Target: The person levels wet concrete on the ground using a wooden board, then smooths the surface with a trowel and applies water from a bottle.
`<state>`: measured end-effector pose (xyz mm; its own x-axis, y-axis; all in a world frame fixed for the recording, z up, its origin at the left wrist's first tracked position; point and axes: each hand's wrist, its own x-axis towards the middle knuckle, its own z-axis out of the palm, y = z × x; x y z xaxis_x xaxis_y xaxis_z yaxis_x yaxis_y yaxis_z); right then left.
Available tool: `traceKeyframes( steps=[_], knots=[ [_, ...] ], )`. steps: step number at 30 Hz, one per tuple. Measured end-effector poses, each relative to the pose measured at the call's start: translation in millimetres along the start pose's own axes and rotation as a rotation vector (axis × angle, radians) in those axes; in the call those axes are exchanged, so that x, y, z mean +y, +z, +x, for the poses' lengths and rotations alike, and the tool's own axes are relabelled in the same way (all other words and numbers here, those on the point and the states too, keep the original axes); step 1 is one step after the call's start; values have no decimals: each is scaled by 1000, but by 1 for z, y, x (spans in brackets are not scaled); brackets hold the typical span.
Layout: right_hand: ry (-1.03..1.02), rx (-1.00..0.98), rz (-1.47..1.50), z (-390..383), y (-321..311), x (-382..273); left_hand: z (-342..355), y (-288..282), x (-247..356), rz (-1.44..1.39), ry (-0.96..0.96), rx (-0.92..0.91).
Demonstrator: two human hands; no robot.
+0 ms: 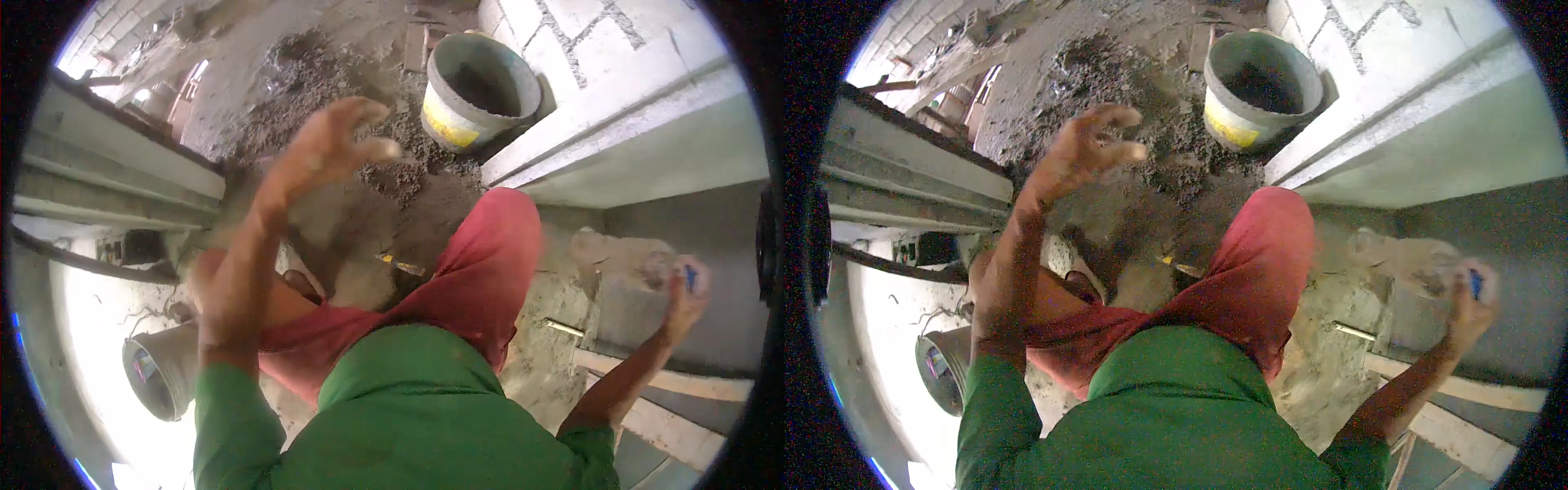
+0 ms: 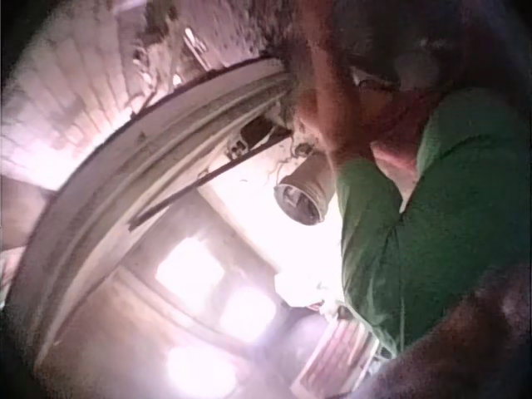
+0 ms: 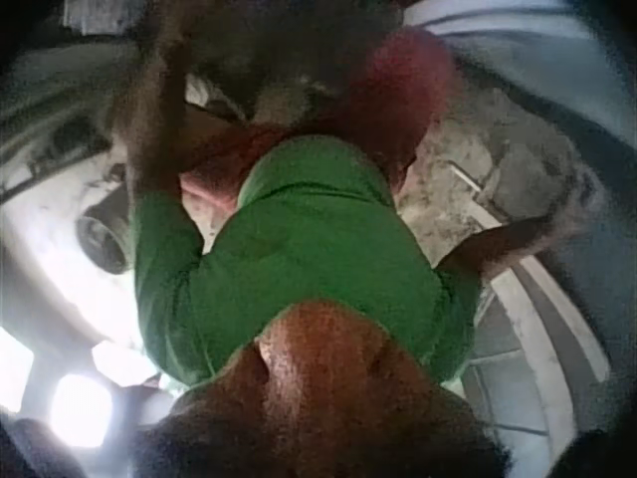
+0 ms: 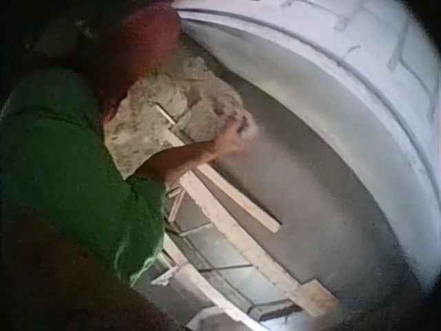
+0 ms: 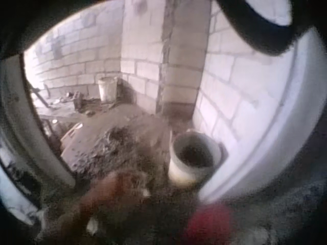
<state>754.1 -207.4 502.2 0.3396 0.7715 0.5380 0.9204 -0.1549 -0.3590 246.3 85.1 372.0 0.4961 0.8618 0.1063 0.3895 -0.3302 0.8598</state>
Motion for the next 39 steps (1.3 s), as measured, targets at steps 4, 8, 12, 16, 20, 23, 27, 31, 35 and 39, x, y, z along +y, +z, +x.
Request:
traceKeyframes(
  steps=[4, 8, 12, 16, 20, 23, 27, 31, 35, 39],
  knots=[
    [-208, 253, 376, 48, -31, -88, -19, 57, 89, 77, 463, -18],
    [-195, 74, 544, 73, 38, -149, -40, 93, 123, -76, 632, -18],
    [-380, -328, 624, 59, 167, -227, -50, 103, 75, -176, -33, -26],
    [-189, -787, 510, 46, 247, -205, -79, 121, -74, -93, -289, 90],
    [128, -859, 655, 22, 256, -128, -101, 110, -156, 687, -483, -149],
    [239, -839, 671, 4, 270, -89, -113, 105, -208, 821, -597, -243],
    [339, -879, 822, -19, 293, -70, -95, 112, -214, 983, -525, -244],
    [287, -1025, 538, -27, 316, -72, -66, 133, -208, 972, -527, -190],
    [351, -1046, 531, -28, 324, -72, -58, 139, -212, 931, -600, -133],
    [342, -1121, 313, -38, 325, -2, -56, 108, -171, 829, -688, -26]
  ],
)
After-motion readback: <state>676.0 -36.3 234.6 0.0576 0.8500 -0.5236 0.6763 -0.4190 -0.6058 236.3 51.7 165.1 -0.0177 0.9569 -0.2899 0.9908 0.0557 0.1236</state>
